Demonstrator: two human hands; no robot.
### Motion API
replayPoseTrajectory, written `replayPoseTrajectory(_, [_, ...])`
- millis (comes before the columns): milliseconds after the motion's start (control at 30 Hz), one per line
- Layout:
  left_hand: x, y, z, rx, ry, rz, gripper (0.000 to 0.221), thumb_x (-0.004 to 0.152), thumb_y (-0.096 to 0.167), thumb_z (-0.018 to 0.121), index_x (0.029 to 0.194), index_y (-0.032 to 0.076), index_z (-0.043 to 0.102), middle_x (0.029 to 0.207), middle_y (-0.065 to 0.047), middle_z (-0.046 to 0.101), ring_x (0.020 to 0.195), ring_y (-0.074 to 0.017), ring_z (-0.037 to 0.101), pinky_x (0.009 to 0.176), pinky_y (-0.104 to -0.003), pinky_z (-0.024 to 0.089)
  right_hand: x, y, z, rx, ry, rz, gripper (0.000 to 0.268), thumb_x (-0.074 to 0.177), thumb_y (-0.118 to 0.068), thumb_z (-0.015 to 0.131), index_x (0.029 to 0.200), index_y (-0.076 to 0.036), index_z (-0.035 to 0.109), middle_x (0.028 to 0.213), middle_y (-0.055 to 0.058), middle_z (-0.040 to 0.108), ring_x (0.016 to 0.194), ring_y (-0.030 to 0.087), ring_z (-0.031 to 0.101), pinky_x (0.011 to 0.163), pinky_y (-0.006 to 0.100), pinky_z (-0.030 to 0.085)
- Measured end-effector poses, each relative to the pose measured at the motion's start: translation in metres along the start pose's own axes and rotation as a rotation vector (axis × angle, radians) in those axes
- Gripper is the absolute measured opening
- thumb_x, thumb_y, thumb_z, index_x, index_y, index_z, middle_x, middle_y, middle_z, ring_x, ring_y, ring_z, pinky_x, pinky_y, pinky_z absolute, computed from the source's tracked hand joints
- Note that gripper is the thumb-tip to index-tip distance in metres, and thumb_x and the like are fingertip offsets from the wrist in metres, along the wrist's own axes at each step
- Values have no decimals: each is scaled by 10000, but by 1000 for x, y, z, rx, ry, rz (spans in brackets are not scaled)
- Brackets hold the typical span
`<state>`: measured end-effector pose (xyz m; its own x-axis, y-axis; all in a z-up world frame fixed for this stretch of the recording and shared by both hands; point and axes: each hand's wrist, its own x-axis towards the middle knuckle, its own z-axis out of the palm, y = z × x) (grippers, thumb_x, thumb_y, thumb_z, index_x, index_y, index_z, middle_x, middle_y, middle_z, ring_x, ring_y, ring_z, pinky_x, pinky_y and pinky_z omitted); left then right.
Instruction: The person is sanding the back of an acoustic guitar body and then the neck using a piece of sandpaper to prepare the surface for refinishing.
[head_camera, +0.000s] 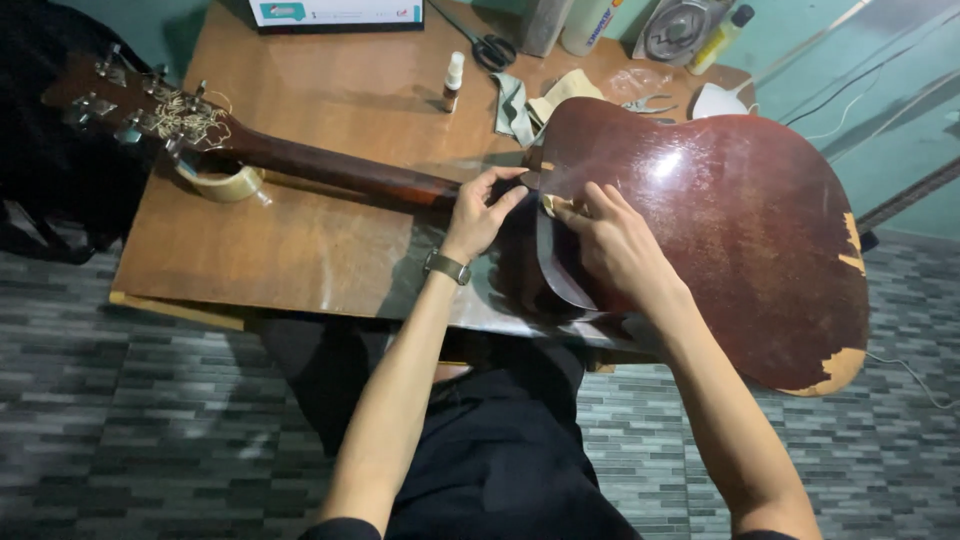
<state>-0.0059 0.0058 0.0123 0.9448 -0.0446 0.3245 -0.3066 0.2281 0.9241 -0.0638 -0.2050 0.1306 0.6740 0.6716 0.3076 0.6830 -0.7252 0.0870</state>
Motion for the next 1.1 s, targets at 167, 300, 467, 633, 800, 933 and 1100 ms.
replayPoseTrajectory(167, [-3,0,1,8,2,-2,242,939,155,766,1170,88,745,1097,-93,761,1113,-145,667,996,-341,535,25,11,18,56,39,-19,307,861,-24,553,1060,-125,763,998,91,537,871,316,569,778,376,539])
replayPoseTrajectory(300, [1,-23,3,20,34,3,259,927,115,776,1155,16,703,1092,-158,747,1109,-185,659,999,-389,531,66,20,44,-64,87,-104,238,847,-102,599,989,-205,760,985,3,503,854,220,562,803,292,543])
replayPoseTrajectory(467, [-3,-11,0,30,28,-12,255,926,170,784,1149,56,731,1094,-121,764,1133,-141,655,1005,-345,525,32,4,8,48,28,-65,279,849,-38,565,1057,-141,718,983,66,493,873,301,569,765,371,547])
replayPoseTrajectory(633, [-4,9,2,-14,23,-30,245,934,240,758,1146,115,753,1086,-77,765,1112,-167,673,999,-347,523,-13,-13,-26,70,24,-11,371,882,31,527,1162,-92,736,996,120,565,859,339,605,785,407,550])
replayPoseTrajectory(800, [7,-5,25,126,135,-145,279,873,371,785,1015,145,703,1011,-65,704,1059,-229,677,964,-377,503,-23,-25,-34,35,-22,124,411,858,31,531,1183,-99,745,1012,84,601,887,280,624,782,353,563])
replayPoseTrajectory(933, [17,-6,42,113,217,-180,258,886,351,748,909,113,652,954,-65,650,1018,-254,656,942,-391,483,-11,-27,-35,60,-68,162,400,879,28,510,1188,-79,740,1027,93,604,904,283,626,785,364,566])
replayPoseTrajectory(1100, [16,10,43,67,305,-162,439,1071,411,485,859,67,656,846,-99,623,895,-226,627,867,-377,493,3,-7,-8,165,34,69,357,898,42,565,1161,-79,773,1005,129,606,863,329,633,742,386,556])
